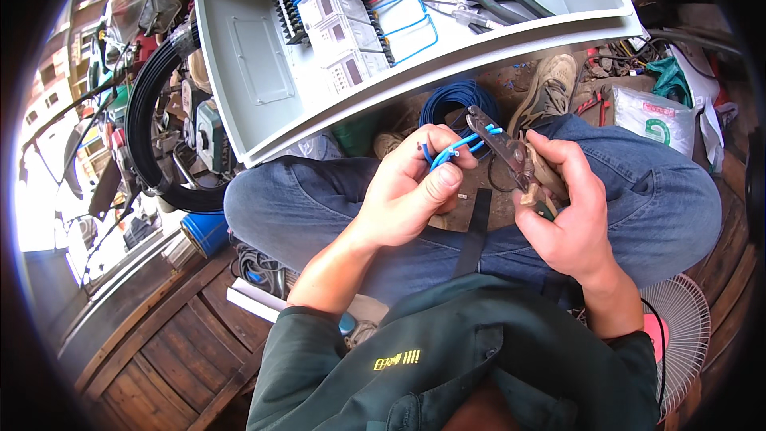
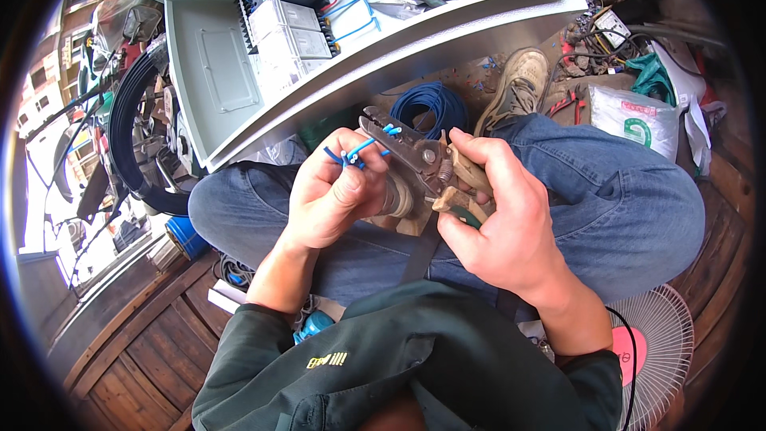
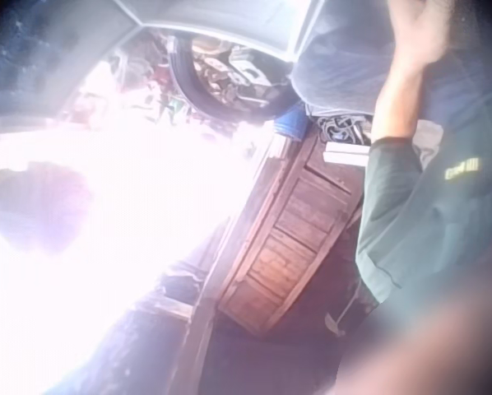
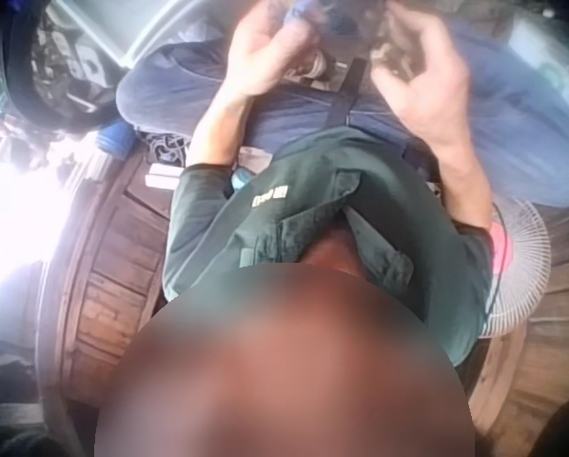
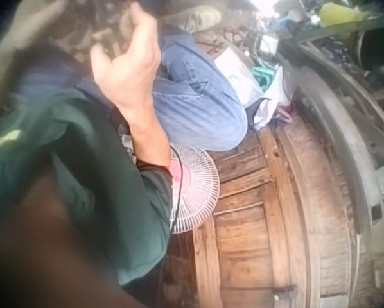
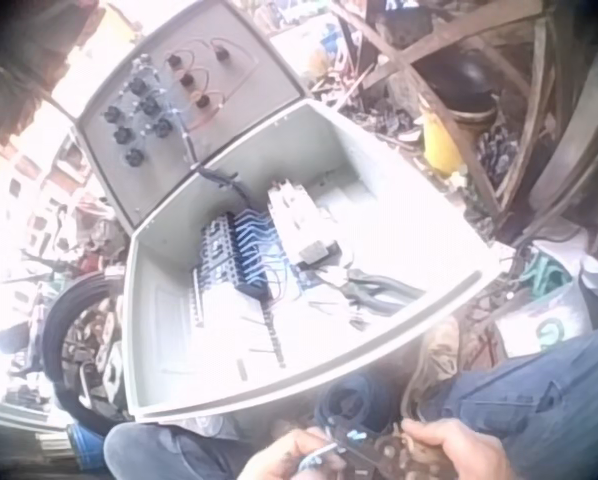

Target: The person strips the insulation from several blue wires using pliers and then inserts the stripped ends into terminals inside an open electrical box. The person repeats this process for multiple wires.

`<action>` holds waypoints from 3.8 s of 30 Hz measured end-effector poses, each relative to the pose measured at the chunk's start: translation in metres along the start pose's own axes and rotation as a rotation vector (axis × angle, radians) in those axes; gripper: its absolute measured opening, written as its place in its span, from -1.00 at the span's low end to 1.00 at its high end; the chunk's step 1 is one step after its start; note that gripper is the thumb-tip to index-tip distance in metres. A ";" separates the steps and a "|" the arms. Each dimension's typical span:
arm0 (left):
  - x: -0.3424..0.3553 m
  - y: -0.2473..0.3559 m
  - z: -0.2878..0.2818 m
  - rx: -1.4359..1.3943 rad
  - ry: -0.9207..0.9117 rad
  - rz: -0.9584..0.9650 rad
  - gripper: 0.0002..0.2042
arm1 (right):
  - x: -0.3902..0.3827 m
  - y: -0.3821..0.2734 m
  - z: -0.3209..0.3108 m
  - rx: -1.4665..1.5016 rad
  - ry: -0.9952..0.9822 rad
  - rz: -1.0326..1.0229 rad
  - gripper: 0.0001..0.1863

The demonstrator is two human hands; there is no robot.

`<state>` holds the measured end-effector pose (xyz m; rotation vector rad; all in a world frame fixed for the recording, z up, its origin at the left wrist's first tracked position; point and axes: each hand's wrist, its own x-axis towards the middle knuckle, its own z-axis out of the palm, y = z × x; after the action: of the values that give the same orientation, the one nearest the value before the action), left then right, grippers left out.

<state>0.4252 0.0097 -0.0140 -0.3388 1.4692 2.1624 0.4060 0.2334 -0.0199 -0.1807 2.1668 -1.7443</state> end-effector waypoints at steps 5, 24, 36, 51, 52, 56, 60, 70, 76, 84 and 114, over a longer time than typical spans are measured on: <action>0.001 0.011 -0.006 0.103 -0.130 -0.107 -0.70 | 0.005 -0.001 -0.008 -0.037 -0.042 0.009 -0.42; 0.004 -0.001 0.006 0.020 0.211 -0.077 -0.76 | 0.009 0.003 -0.005 -0.109 0.105 -0.040 -0.28; 0.000 -0.015 0.012 -0.168 0.213 0.072 -0.81 | 0.004 0.012 0.006 -0.389 0.019 -0.328 -0.19; 0.000 -0.012 0.015 -0.215 0.162 0.038 -0.84 | 0.005 0.014 0.008 -0.390 0.031 -0.357 -0.19; 0.000 -0.012 0.016 -0.210 0.171 0.035 -0.84 | 0.005 0.014 0.008 -0.385 0.028 -0.359 -0.20; 0.000 -0.010 0.017 -0.186 0.172 0.024 -0.86 | 0.005 0.016 0.007 -0.372 0.022 -0.374 -0.22; 0.000 -0.009 0.019 -0.214 0.177 0.032 -0.88 | 0.005 0.017 0.007 -0.348 0.025 -0.355 -0.26; 0.003 -0.008 0.011 0.032 0.231 0.125 -0.80 | -0.001 0.001 -0.004 0.304 -0.254 0.257 -0.47; 0.008 -0.013 0.005 0.020 0.277 0.179 -0.80 | -0.002 0.009 0.012 -0.112 0.063 -0.172 -0.34; 0.009 -0.013 0.007 -0.071 0.229 0.040 -0.71 | 0.003 0.004 -0.004 0.336 0.075 0.166 -0.42; 0.005 -0.008 0.007 0.074 0.094 0.125 -0.84 | 0.002 0.005 0.000 -0.202 -0.058 -0.182 -0.33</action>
<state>0.4262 0.0194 -0.0203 -0.3351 1.6581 2.2086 0.4048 0.2336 -0.0250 -0.4881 2.3444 -1.5861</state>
